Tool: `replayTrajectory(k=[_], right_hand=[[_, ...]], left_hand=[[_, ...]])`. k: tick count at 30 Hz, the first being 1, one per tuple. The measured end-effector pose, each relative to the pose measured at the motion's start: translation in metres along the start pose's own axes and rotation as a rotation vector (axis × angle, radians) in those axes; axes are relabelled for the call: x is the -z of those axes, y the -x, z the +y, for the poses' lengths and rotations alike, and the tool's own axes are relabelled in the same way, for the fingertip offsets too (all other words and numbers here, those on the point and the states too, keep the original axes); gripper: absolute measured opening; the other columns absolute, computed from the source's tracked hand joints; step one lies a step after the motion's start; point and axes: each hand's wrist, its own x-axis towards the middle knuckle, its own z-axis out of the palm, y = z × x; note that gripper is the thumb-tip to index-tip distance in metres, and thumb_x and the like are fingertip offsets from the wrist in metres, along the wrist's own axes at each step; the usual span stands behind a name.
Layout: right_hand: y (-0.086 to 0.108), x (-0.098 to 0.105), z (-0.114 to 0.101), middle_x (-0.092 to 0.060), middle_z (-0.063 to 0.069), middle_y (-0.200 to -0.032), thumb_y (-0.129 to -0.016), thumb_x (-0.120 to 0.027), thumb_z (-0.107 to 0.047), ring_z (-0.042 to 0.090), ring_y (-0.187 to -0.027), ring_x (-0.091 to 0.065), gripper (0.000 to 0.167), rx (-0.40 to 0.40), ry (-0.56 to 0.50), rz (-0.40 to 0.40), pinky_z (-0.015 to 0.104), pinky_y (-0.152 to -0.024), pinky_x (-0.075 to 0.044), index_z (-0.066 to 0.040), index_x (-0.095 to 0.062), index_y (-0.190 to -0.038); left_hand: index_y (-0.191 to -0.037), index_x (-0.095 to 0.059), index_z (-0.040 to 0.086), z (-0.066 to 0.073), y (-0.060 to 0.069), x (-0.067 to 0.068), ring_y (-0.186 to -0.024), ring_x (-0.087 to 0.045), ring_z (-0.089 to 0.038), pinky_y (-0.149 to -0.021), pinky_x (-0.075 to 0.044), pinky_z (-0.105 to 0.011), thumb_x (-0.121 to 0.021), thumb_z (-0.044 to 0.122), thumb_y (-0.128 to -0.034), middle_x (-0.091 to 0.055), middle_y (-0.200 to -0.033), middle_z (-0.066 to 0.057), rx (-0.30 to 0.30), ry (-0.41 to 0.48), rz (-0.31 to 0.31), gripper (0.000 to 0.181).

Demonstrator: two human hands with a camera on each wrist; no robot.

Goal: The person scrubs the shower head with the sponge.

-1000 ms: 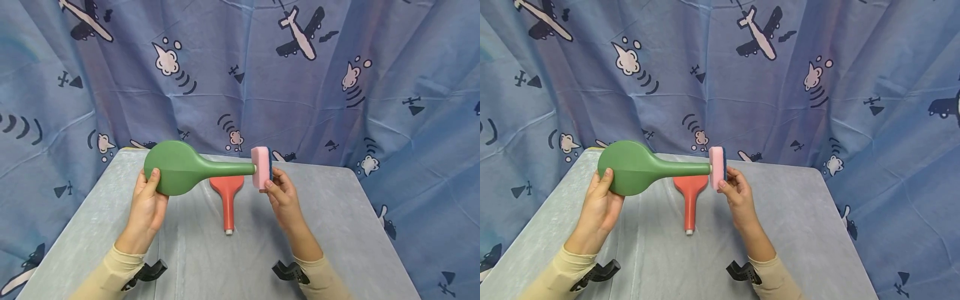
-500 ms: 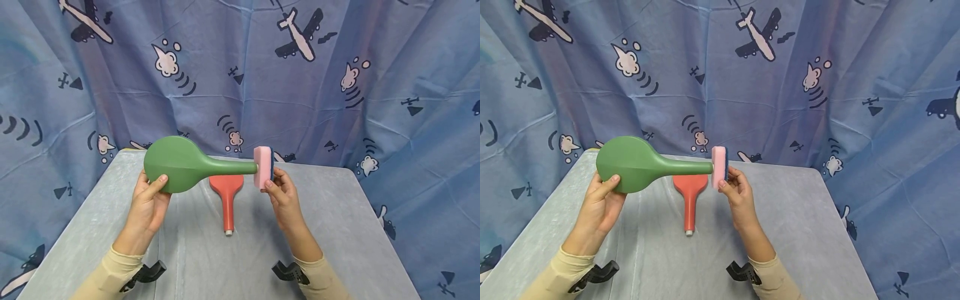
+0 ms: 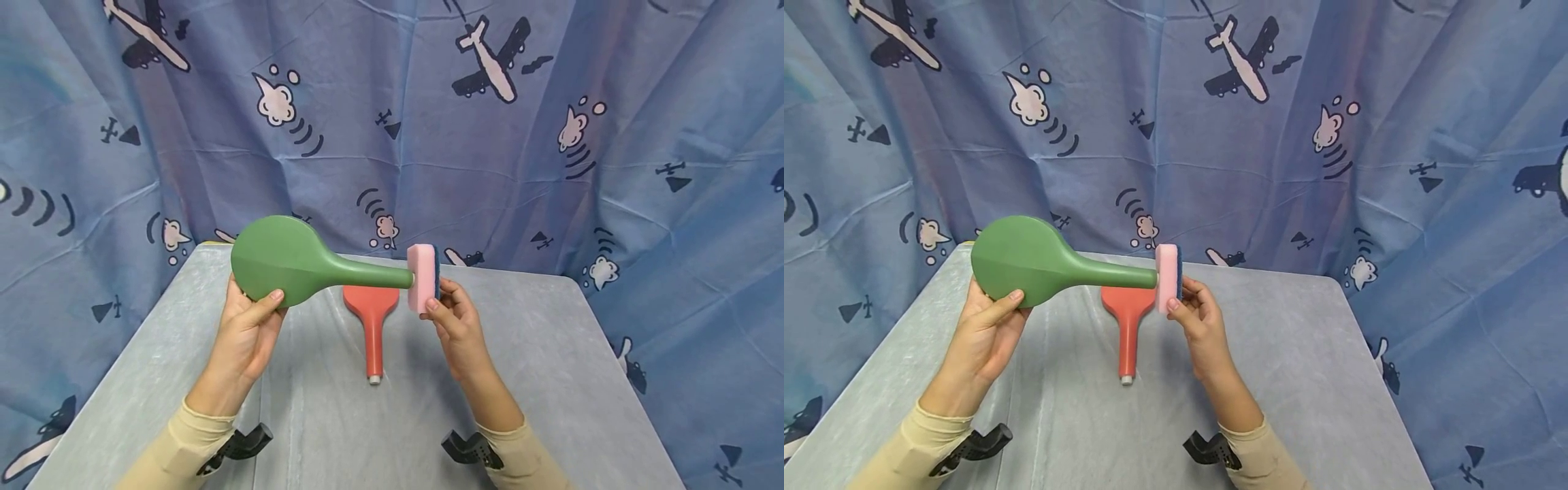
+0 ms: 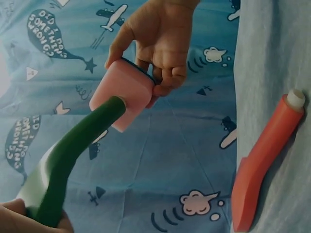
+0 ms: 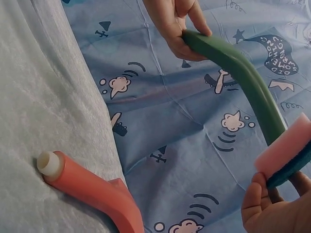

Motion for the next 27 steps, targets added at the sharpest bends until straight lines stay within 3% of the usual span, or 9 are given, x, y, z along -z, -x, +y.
replayTrajectory(k=[3,8,13,18,22,27], right_hand=[[0.0002,-0.0006,0.0006,-0.058,0.005,-0.117,-0.095,-0.057,-0.002,0.015,-0.098,-0.054,0.035,0.004,-0.004,-0.008,0.024,-0.083,-0.052,-0.009,-0.054,-0.129],[0.0012,-0.0027,0.0025,-0.057,0.007,-0.12,-0.095,-0.058,-0.003,0.016,-0.1,-0.054,0.036,-0.015,0.016,-0.052,0.024,-0.085,-0.053,-0.006,-0.053,-0.13],[0.003,-0.0051,0.0051,-0.056,0.009,-0.123,-0.095,-0.059,-0.003,0.018,-0.103,-0.055,0.039,-0.03,0.035,-0.088,0.024,-0.086,-0.053,-0.003,-0.051,-0.133],[0.0058,-0.0072,0.0064,-0.057,0.008,-0.123,-0.095,-0.059,-0.002,0.016,-0.104,-0.056,0.039,-0.029,0.038,-0.118,0.023,-0.088,-0.053,-0.004,-0.051,-0.133],[0.0071,-0.0062,0.0056,-0.056,0.008,-0.126,-0.095,-0.06,-0.002,0.017,-0.107,-0.057,0.042,-0.037,0.079,-0.146,0.023,-0.09,-0.053,-0.003,-0.05,-0.135],[0.0051,-0.003,0.0039,-0.056,0.01,-0.131,-0.092,-0.068,-0.002,0.021,-0.11,-0.058,0.053,-0.01,0.242,-0.169,0.023,-0.087,-0.054,-0.002,-0.052,-0.142]], left_hand=[[-0.148,-0.037,0.013,-0.0005,0.001,0.0007,-0.116,-0.06,-0.017,-0.102,-0.052,-0.029,-0.043,-0.02,-0.0974,-0.051,-0.135,-0.005,-0.006,0.055,0.009,0.061],[-0.14,-0.046,0.008,-0.0014,0.0015,0.0011,-0.114,-0.065,-0.021,-0.106,-0.052,-0.034,-0.048,-0.007,-0.1033,-0.059,-0.129,-0.007,0.002,0.239,-0.005,0.04],[-0.148,-0.039,0.011,-0.0047,0.0006,-0.0009,-0.127,-0.061,-0.024,-0.115,-0.043,-0.041,-0.046,-0.014,-0.101,-0.053,-0.141,-0.009,0.011,0.296,-0.035,0.054],[-0.146,-0.043,0.009,-0.0084,-0.0004,-0.001,-0.127,-0.062,-0.024,-0.117,-0.04,-0.04,-0.038,-0.022,-0.0982,-0.057,-0.138,-0.009,0.024,0.35,-0.034,0.057],[-0.139,-0.048,0.006,-0.0079,-0.0004,-0.0006,-0.119,-0.067,-0.026,-0.113,-0.044,-0.041,-0.04,-0.022,-0.098,-0.062,-0.13,-0.01,0.029,0.402,0.037,0.05],[-0.135,-0.05,0.002,-0.0044,-0.0023,0.0012,-0.11,-0.071,-0.026,-0.107,-0.05,-0.041,-0.047,-0.023,-0.095,-0.062,-0.125,-0.011,0.015,0.313,0.172,0.047]])
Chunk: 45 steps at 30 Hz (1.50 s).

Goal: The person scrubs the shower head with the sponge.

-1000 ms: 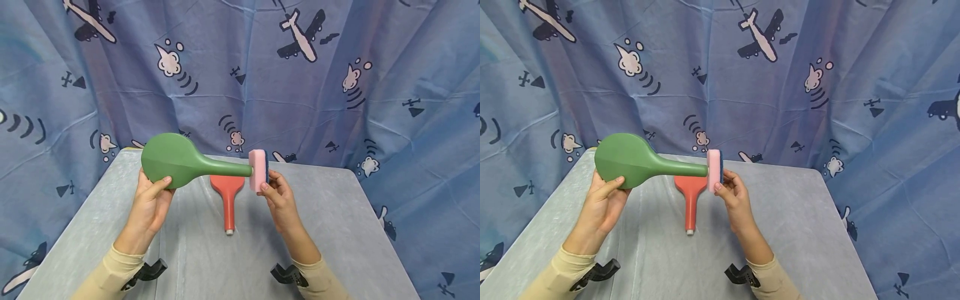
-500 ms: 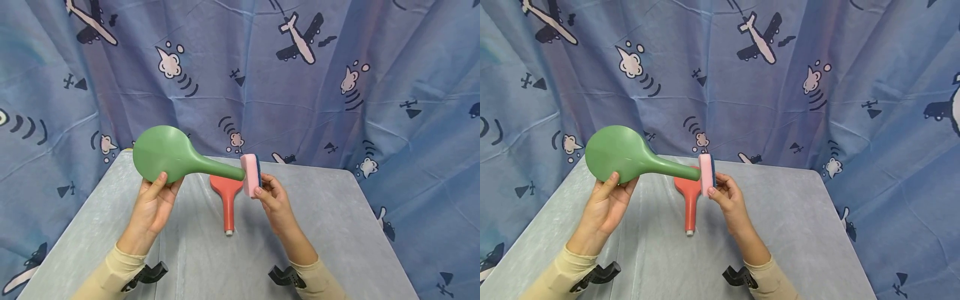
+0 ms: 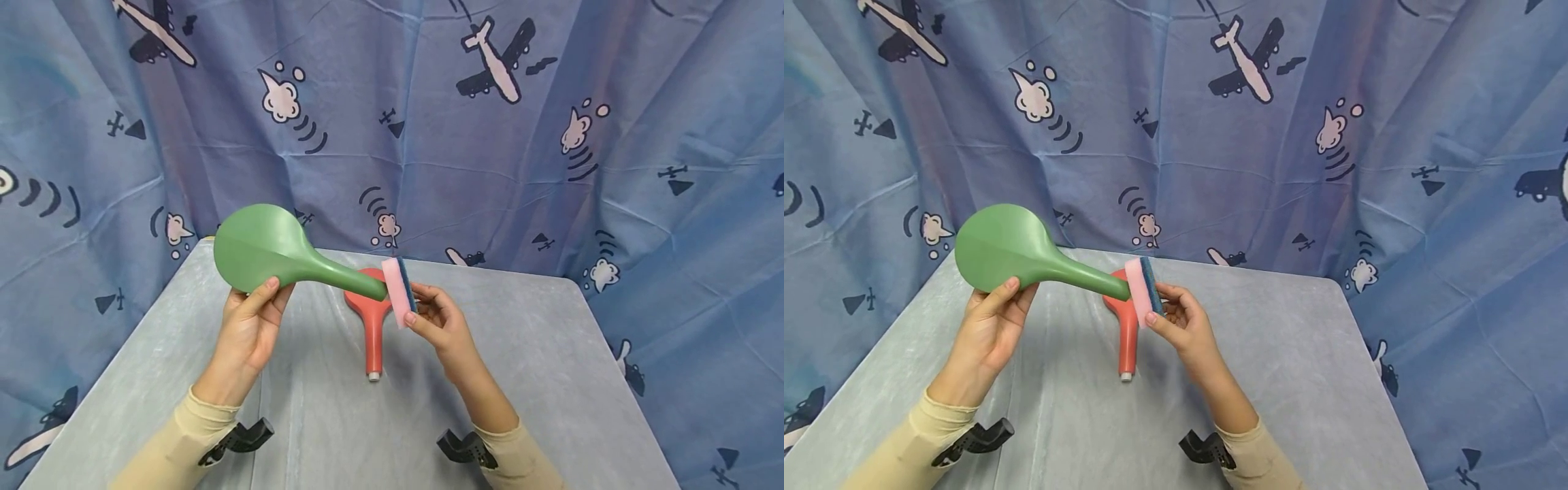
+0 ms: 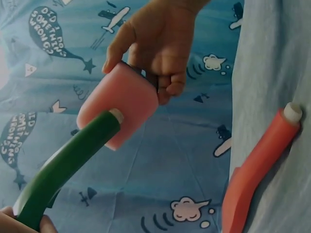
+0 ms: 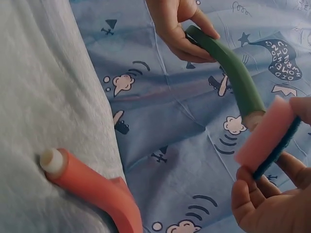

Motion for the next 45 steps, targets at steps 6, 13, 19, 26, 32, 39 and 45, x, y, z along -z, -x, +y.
replayTrajectory(k=[6,13,19,26,32,39,45], right_hand=[[-0.002,0.002,-0.004,-0.057,0.012,-0.131,-0.089,-0.077,-0.005,0.027,-0.11,-0.055,0.058,0.06,0.192,0.011,0.026,-0.087,-0.051,-0.005,-0.055,-0.142],[0.0,0.006,-0.006,-0.058,0.008,-0.129,-0.086,-0.083,-0.017,0.022,-0.107,-0.054,0.06,0.106,0.426,0.1,0.031,-0.09,-0.048,-0.013,-0.058,-0.141],[-0.002,0.009,-0.005,-0.058,0.006,-0.134,-0.085,-0.085,-0.023,0.018,-0.107,-0.052,0.062,0.193,0.567,0.152,0.035,-0.089,-0.046,-0.015,-0.06,-0.141],[-0.003,0.013,-0.004,-0.056,0.005,-0.139,-0.085,-0.085,-0.022,0.018,-0.109,-0.052,0.062,0.242,0.604,0.173,0.037,-0.089,-0.044,-0.015,-0.059,-0.141],[-0.005,0.015,-0.003,-0.056,0.006,-0.139,-0.085,-0.085,-0.023,0.019,-0.108,-0.052,0.061,0.232,0.615,0.193,0.038,-0.089,-0.044,-0.015,-0.06,-0.14],[-0.007,0.018,0.0,-0.056,0.006,-0.138,-0.084,-0.085,-0.023,0.02,-0.108,-0.052,0.062,0.221,0.619,0.202,0.038,-0.088,-0.044,-0.013,-0.06,-0.14],[-0.008,0.02,0.003,-0.055,0.007,-0.138,-0.084,-0.085,-0.023,0.02,-0.108,-0.052,0.062,0.222,0.618,0.208,0.039,-0.088,-0.044,-0.013,-0.06,-0.14]], left_hand=[[-0.132,-0.05,0.0,0.008,-0.008,0.0,-0.1,-0.073,-0.024,-0.101,-0.055,-0.038,-0.053,-0.02,-0.0945,-0.062,-0.119,-0.011,0.01,-0.07,0.089,0.042],[-0.136,-0.047,0.001,0.02,-0.018,0.004,-0.097,-0.073,-0.02,-0.099,-0.056,-0.034,-0.058,-0.014,-0.0957,-0.063,-0.118,-0.009,0.054,-0.217,0.087,0.045],[-0.127,-0.052,0.0,0.026,-0.028,0.013,-0.095,-0.073,-0.015,-0.094,-0.058,-0.03,-0.064,-0.007,-0.0962,-0.069,-0.11,-0.006,0.128,-0.423,0.093,0.034],[-0.112,-0.062,0.004,0.024,-0.038,0.034,-0.086,-0.071,-0.012,-0.086,-0.059,-0.026,-0.065,-0.001,-0.0978,-0.073,-0.096,-0.002,0.206,-0.573,0.089,0.015],[-0.101,-0.07,0.008,0.028,-0.052,0.058,-0.085,-0.07,-0.011,-0.084,-0.059,-0.025,-0.062,0.004,-0.1013,-0.073,-0.092,-0.002,0.259,-0.597,0.024,0.01],[-0.099,-0.068,0.01,0.03,-0.067,0.084,-0.086,-0.067,-0.008,-0.083,-0.057,-0.023,-0.058,0.006,-0.1034,-0.071,-0.092,0.001,0.383,-0.678,0.03,0.011],[-0.112,-0.055,0.0,0.025,-0.079,0.102,-0.088,-0.067,-0.007,-0.084,-0.058,-0.023,-0.055,0.007,-0.1054,-0.07,-0.091,0.002,0.482,-0.761,0.024,0.01]])
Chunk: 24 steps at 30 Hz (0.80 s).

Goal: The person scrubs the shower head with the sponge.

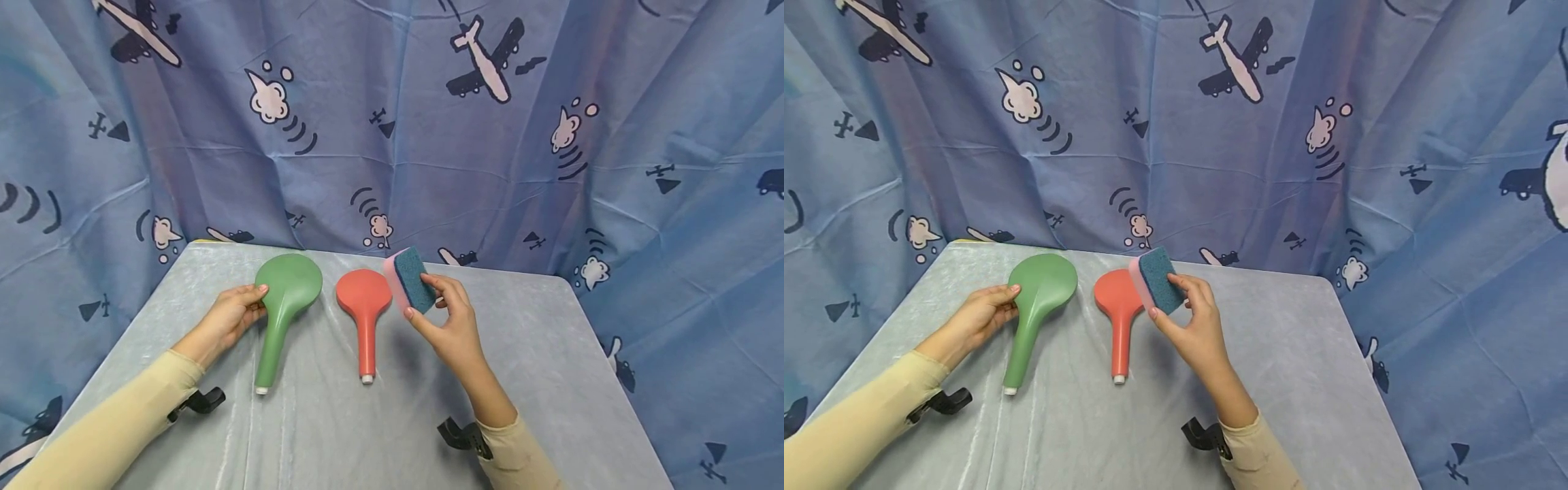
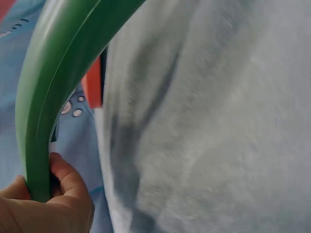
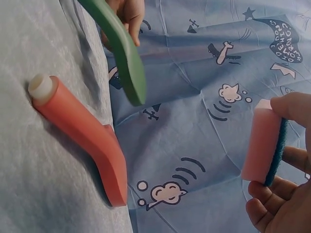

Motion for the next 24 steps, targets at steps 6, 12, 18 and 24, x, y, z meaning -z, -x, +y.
replayTrajectory(k=[6,12,18,24], right_hand=[[-0.001,-0.001,0.003,-0.055,0.008,-0.139,-0.084,-0.085,-0.023,0.021,-0.108,-0.052,0.062,0.007,0.001,0.003,0.039,-0.088,-0.044,-0.013,-0.06,-0.14],[-0.001,-0.002,0.005,-0.055,0.007,-0.138,-0.085,-0.085,-0.023,0.021,-0.108,-0.052,0.062,0.01,0.004,0.0,0.039,-0.088,-0.044,-0.013,-0.06,-0.14],[-0.001,-0.001,0.005,-0.055,0.007,-0.138,-0.085,-0.085,-0.024,0.021,-0.108,-0.051,0.062,0.013,0.013,0.006,0.041,-0.088,-0.044,-0.014,-0.059,-0.14],[-0.001,0.0,0.005,-0.055,0.007,-0.139,-0.084,-0.086,-0.024,0.021,-0.109,-0.052,0.062,0.007,0.015,0.006,0.041,-0.088,-0.044,-0.013,-0.06,-0.14]], left_hand=[[-0.115,-0.052,-0.002,-0.007,-0.014,0.008,-0.092,-0.068,-0.007,-0.085,-0.057,-0.023,-0.052,0.008,-0.1065,-0.071,-0.093,0.001,0.045,0.008,-0.015,0.013],[-0.104,-0.057,0.002,-0.012,-0.023,0.016,-0.09,-0.067,-0.007,-0.083,-0.058,-0.023,-0.051,0.008,-0.1067,-0.069,-0.092,0.0,0.069,0.02,-0.004,0.008],[-0.108,-0.054,0.001,-0.014,-0.031,0.021,-0.091,-0.067,-0.007,-0.081,-0.058,-0.023,-0.049,0.009,-0.1075,-0.07,-0.093,-0.001,0.078,0.025,-0.005,0.01],[-0.118,-0.048,-0.005,-0.017,-0.036,0.022,-0.093,-0.068,-0.007,-0.083,-0.058,-0.023,-0.048,0.011,-0.1081,-0.071,-0.095,-0.004,0.082,-0.023,-0.011,0.018]])
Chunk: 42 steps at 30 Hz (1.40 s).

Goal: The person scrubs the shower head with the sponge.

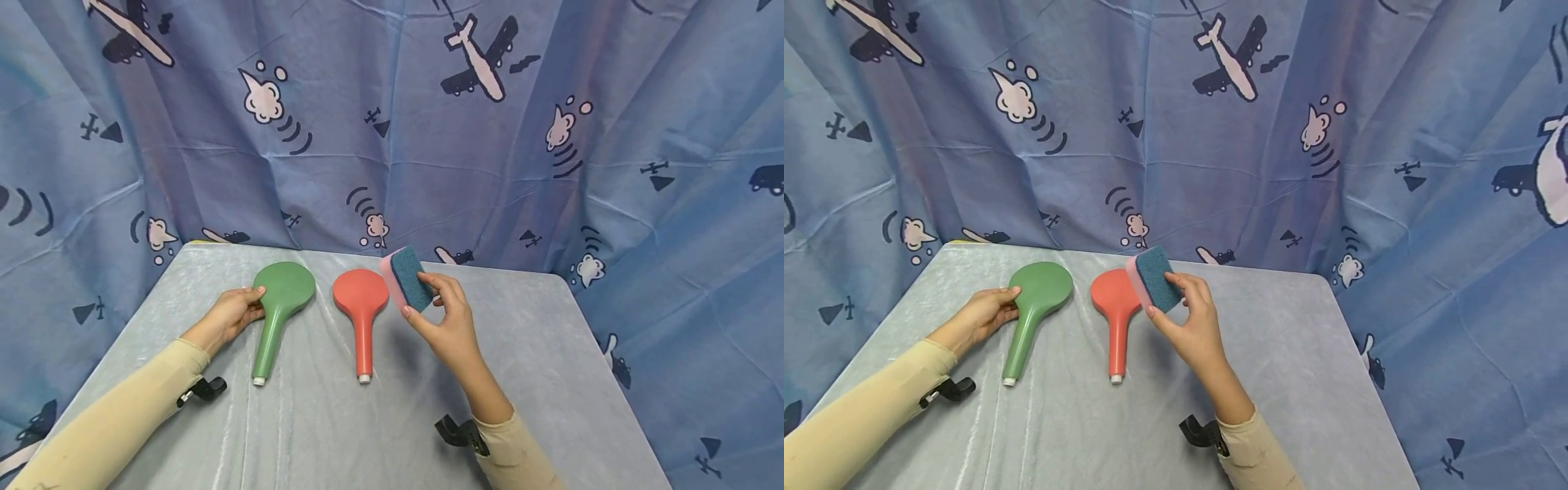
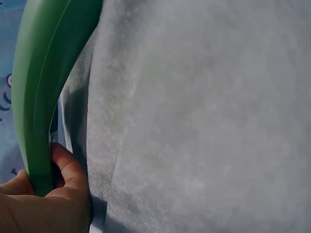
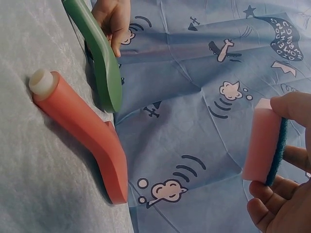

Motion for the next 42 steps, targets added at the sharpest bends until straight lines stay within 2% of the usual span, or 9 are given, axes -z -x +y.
replayTrajectory(k=[12,16,20,24,27,30,36,39,42], right_hand=[[0.0,0.002,-0.001,-0.055,0.008,-0.139,-0.083,-0.086,-0.023,0.022,-0.111,-0.053,0.063,0.02,0.001,0.013,0.047,-0.088,-0.046,-0.013,-0.06,-0.139],[0.0,0.002,-0.001,-0.055,0.008,-0.139,-0.083,-0.086,-0.023,0.022,-0.115,-0.053,0.063,0.026,0.003,0.018,0.047,-0.089,-0.045,-0.013,-0.06,-0.139],[0.001,0.002,-0.001,-0.055,0.008,-0.139,-0.083,-0.087,-0.022,0.022,-0.118,-0.053,0.063,0.034,-0.003,0.022,0.051,-0.089,-0.046,-0.013,-0.06,-0.139],[0.0,0.002,0.001,-0.055,0.008,-0.139,-0.083,-0.087,-0.022,0.022,-0.119,-0.053,0.063,0.043,-0.004,0.026,0.052,-0.089,-0.046,-0.013,-0.06,-0.139],[0.0,0.003,0.001,-0.055,0.008,-0.139,-0.083,-0.087,-0.022,0.022,-0.12,-0.053,0.063,0.049,0.001,0.03,0.052,-0.09,-0.046,-0.013,-0.06,-0.139],[0.0,0.002,0.001,-0.055,0.008,-0.139,-0.083,-0.087,-0.022,0.022,-0.12,-0.053,0.063,0.051,0.0,0.03,0.053,-0.09,-0.046,-0.014,-0.06,-0.139],[0.001,0.003,0.001,-0.055,0.008,-0.139,-0.083,-0.087,-0.022,0.023,-0.12,-0.054,0.063,0.051,0.008,0.028,0.051,-0.09,-0.046,-0.014,-0.06,-0.139],[0.001,0.004,0.0,-0.055,0.009,-0.14,-0.083,-0.087,-0.022,0.023,-0.12,-0.054,0.063,0.052,0.008,0.031,0.049,-0.09,-0.046,-0.013,-0.06,-0.139],[0.001,0.004,0.0,-0.055,0.009,-0.139,-0.082,-0.087,-0.022,0.023,-0.121,-0.054,0.063,0.056,0.006,0.034,0.049,-0.09,-0.046,-0.013,-0.061,-0.139]], left_hand=[[-0.13,-0.048,-0.012,0.002,-0.001,-0.006,-0.082,-0.066,-0.003,-0.079,-0.059,-0.021,-0.049,0.015,-0.1085,-0.069,-0.084,0.003,0.03,-0.151,0.064,0.034],[-0.145,-0.033,-0.019,0.003,-0.001,-0.008,-0.076,-0.066,-0.001,-0.077,-0.06,-0.021,-0.053,0.014,-0.107,-0.065,-0.086,0.003,0.032,-0.251,0.156,0.054],[-0.152,-0.021,-0.019,0.005,0.002,-0.011,-0.075,-0.065,0.0,-0.077,-0.061,-0.022,-0.057,0.011,-0.1045,-0.063,-0.101,-0.008,0.03,-0.345,0.23,0.067],[-0.154,-0.018,-0.017,0.012,0.009,-0.014,-0.098,-0.065,-0.008,-0.093,-0.057,-0.025,-0.057,0.013,-0.1046,-0.051,-0.139,-0.031,0.041,-0.437,0.21,0.07],[-0.156,-0.013,-0.015,0.017,0.013,-0.016,-0.13,-0.053,-0.025,-0.107,-0.049,-0.029,-0.055,0.017,-0.1055,-0.027,-0.16,-0.034,0.068,-0.482,0.177,0.074],[-0.158,-0.007,-0.013,0.019,0.019,-0.014,-0.147,-0.035,-0.036,-0.115,-0.043,-0.034,-0.054,0.018,-0.1063,-0.02,-0.164,-0.032,0.1,-0.487,0.143,0.076],[-0.158,-0.011,-0.011,0.02,0.028,-0.018,-0.148,-0.032,-0.038,-0.119,-0.038,-0.042,-0.054,0.02,-0.1063,-0.019,-0.165,-0.03,0.08,-0.536,0.131,0.074],[-0.16,-0.016,-0.006,0.026,0.038,-0.024,-0.145,-0.035,-0.04,-0.119,-0.037,-0.046,-0.056,0.024,-0.1054,-0.019,-0.166,-0.027,0.028,-0.568,0.152,0.074],[-0.161,-0.017,-0.003,0.036,0.051,-0.033,-0.145,-0.035,-0.042,-0.119,-0.035,-0.05,-0.057,0.025,-0.1045,-0.017,-0.167,-0.025,-0.06,-0.57,0.179,0.075]])
